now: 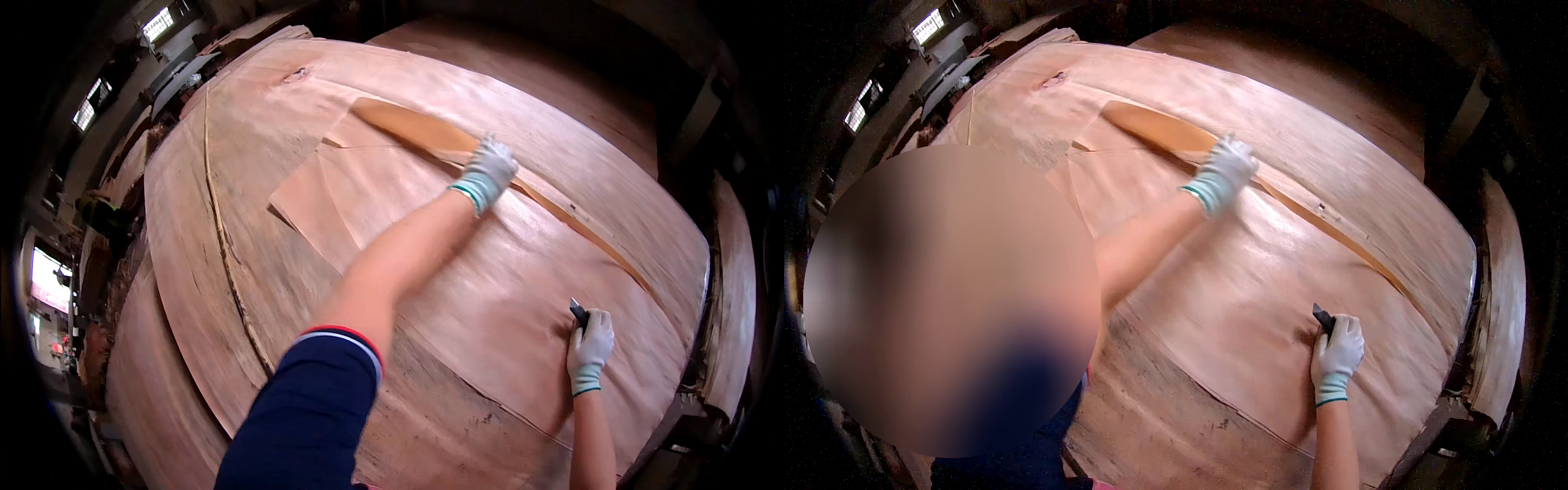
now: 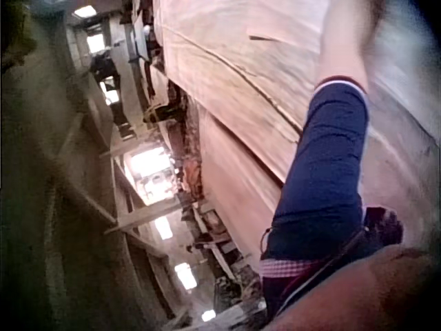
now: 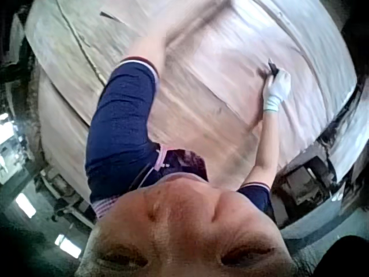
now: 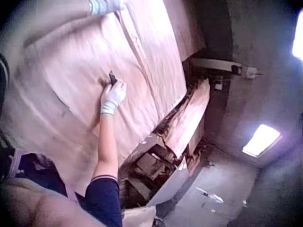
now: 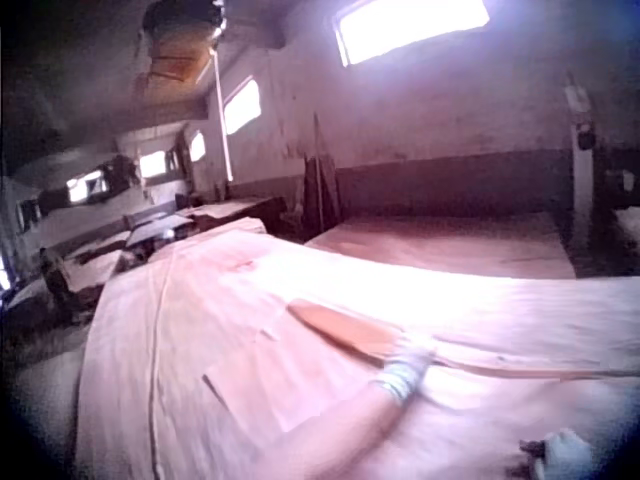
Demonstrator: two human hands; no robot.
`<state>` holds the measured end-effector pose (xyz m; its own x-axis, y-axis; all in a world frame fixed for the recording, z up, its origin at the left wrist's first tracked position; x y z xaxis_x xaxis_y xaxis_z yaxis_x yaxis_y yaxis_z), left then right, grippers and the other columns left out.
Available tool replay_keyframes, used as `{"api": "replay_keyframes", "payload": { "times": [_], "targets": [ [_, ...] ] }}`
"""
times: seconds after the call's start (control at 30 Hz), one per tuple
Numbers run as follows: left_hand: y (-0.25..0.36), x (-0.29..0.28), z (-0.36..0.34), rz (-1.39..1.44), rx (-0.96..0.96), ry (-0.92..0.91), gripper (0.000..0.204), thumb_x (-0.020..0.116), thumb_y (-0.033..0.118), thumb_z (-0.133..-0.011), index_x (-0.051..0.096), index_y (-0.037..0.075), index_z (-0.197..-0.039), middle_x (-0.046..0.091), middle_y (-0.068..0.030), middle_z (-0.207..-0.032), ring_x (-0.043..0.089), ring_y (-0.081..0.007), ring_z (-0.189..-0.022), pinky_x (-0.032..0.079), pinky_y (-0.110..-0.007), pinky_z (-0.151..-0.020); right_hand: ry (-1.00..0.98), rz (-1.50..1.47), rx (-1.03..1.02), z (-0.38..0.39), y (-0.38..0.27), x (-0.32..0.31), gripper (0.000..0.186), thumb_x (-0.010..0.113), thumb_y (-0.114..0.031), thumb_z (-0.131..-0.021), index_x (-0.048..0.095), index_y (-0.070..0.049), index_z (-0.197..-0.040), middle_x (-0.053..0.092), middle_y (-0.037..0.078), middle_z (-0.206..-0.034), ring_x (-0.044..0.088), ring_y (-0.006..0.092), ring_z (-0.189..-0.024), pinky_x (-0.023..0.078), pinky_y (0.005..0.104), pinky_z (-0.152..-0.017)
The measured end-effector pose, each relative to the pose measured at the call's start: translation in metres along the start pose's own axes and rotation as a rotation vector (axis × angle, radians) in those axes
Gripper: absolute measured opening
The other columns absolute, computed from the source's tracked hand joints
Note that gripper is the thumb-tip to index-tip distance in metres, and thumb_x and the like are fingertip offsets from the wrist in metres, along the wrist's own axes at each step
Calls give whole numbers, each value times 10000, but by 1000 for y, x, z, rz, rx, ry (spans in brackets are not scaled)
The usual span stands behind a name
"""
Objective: The person trims and shapes thin wood veneer sheets using a cutting tool, removes wood strips by hand, and applies tape to the wood on a large table.
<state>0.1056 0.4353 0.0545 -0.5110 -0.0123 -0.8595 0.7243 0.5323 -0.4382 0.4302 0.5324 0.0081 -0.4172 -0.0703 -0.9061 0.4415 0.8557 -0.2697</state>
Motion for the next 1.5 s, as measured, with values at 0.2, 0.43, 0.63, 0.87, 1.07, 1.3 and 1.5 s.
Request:
{"api": "replay_keyframes", "payload": {
  "times": [0.2,0.43,0.63,0.87,1.07,1.3,1.5],
  "targets": [
    [-176,-92,147,-106,-155,357,153,621,68,-779,663,123,-915,646,-56,-918,629,-237,-873,509,-410,-879,22,-4,-41,3,7,1,259,619,-64,-729,560,-88,-981,560,141,-982,557,379,-891,439,483,-741],
    [-392,-172,618,-251,-870,136,353,543,-35,-773,664,67,-1089,653,-147,-1089,603,-324,-1033,477,-385,-901,-18,194,-69,0,-4,2,193,633,-151,-803,540,-98,-964,571,149,-980,586,379,-836,475,489,-691],
    [-272,-202,1091,-120,-1678,-453,408,507,289,-954,585,-30,-1197,595,-229,-1181,554,-368,-1088,430,-435,-940,-37,16,-175,1,-132,-11,160,605,-125,-845,597,-113,-1004,619,129,-1019,633,369,-828,501,488,-679],
    [-50,-118,1208,619,-2008,-521,258,540,127,-887,618,-58,-1049,640,-168,-951,602,-269,-851,487,-377,-742,-324,-217,-490,42,-386,46,128,606,-87,-810,622,-48,-931,638,190,-955,622,391,-931,517,463,-814],
    [-33,-81,1203,1011,-2123,-153,149,532,79,-896,604,-40,-950,590,-80,-800,557,-197,-682,476,-351,-628,-310,226,-585,47,-422,95,120,554,-91,-836,631,-28,-902,656,172,-873,680,337,-815,558,425,-689],
    [-43,-94,1204,1003,-2006,-150,128,511,67,-896,595,-28,-902,586,-73,-803,554,-177,-738,472,-316,-660,-353,188,-513,39,-416,95,167,620,-171,-831,604,-42,-936,641,172,-917,654,355,-844,545,446,-712],
    [-42,-96,1214,942,-2062,-286,62,561,15,-864,586,-39,-847,580,-46,-764,545,-139,-706,466,-301,-634,-488,302,-626,40,-427,105,167,628,-158,-817,612,-49,-943,640,181,-979,647,360,-872,538,450,-753]
  ]
}}
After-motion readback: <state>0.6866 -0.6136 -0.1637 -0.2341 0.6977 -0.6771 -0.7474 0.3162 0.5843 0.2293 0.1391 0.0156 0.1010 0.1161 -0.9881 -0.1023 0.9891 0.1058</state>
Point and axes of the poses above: each hand's wrist, its own z-axis away from the middle knuckle, its own x-axis out of the palm, y = z × x, the point moved 8 cm from there along -z, towards the middle knuckle
